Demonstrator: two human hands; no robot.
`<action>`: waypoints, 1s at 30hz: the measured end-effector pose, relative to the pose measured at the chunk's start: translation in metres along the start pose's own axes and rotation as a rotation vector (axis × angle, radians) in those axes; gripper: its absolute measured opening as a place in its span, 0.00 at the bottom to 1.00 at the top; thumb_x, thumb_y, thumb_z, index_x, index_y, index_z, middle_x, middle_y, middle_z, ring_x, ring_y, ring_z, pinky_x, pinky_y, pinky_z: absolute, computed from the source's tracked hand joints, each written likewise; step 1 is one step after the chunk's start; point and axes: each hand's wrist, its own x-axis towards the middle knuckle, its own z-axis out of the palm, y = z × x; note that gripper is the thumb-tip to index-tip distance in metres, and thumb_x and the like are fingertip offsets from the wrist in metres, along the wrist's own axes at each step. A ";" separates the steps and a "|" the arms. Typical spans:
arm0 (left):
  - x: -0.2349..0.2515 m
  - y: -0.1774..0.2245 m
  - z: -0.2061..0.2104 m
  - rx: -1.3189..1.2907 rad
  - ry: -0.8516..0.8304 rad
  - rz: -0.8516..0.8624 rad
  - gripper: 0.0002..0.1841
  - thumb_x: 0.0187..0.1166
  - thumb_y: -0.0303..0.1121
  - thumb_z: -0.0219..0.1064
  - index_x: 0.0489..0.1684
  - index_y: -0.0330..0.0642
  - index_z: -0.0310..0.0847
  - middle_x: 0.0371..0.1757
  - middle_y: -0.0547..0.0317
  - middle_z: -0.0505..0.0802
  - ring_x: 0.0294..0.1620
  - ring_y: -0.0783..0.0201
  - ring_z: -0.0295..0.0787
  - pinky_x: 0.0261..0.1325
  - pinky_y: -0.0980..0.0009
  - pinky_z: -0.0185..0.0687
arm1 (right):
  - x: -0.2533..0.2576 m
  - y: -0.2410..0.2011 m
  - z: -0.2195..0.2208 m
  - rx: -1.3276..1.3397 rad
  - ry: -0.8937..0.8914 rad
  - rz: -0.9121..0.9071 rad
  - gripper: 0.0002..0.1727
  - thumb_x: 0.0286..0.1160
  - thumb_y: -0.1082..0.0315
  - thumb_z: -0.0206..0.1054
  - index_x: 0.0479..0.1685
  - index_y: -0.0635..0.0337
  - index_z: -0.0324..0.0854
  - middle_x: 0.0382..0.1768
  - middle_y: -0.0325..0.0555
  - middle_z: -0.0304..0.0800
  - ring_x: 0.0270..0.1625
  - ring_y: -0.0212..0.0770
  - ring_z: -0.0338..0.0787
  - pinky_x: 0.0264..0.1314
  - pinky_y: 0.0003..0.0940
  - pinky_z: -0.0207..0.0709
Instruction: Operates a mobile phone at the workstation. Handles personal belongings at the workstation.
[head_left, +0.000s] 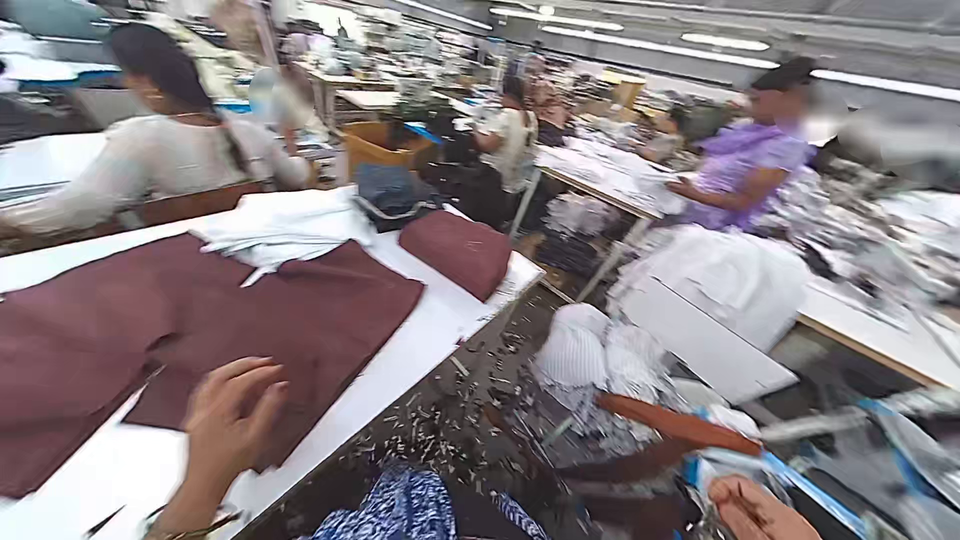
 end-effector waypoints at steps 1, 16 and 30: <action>-0.001 0.007 0.004 -0.070 -0.011 -0.020 0.24 0.82 0.53 0.62 0.48 0.37 0.89 0.54 0.41 0.92 0.66 0.51 0.85 0.71 0.58 0.75 | 0.011 -0.020 0.009 0.090 -0.090 -0.045 0.11 0.72 0.74 0.58 0.37 0.76 0.82 0.28 0.48 0.85 0.30 0.32 0.81 0.38 0.33 0.76; -0.049 -0.073 -0.129 -0.774 0.338 -0.381 0.37 0.63 0.51 0.81 0.73 0.45 0.77 0.74 0.67 0.86 0.71 0.72 0.85 0.73 0.70 0.82 | 0.131 -0.427 0.247 0.412 -0.215 -1.845 0.16 0.89 0.64 0.50 0.37 0.49 0.83 0.28 0.39 0.84 0.34 0.38 0.83 0.40 0.29 0.74; -0.075 -0.083 -0.121 -0.427 0.622 -0.680 0.36 0.58 0.25 0.76 0.68 0.23 0.65 0.51 0.60 0.90 0.52 0.77 0.89 0.59 0.77 0.86 | 0.190 -0.523 0.378 -0.144 -0.960 -0.921 0.18 0.88 0.60 0.62 0.49 0.71 0.86 0.40 0.60 0.89 0.46 0.52 0.87 0.58 0.52 0.76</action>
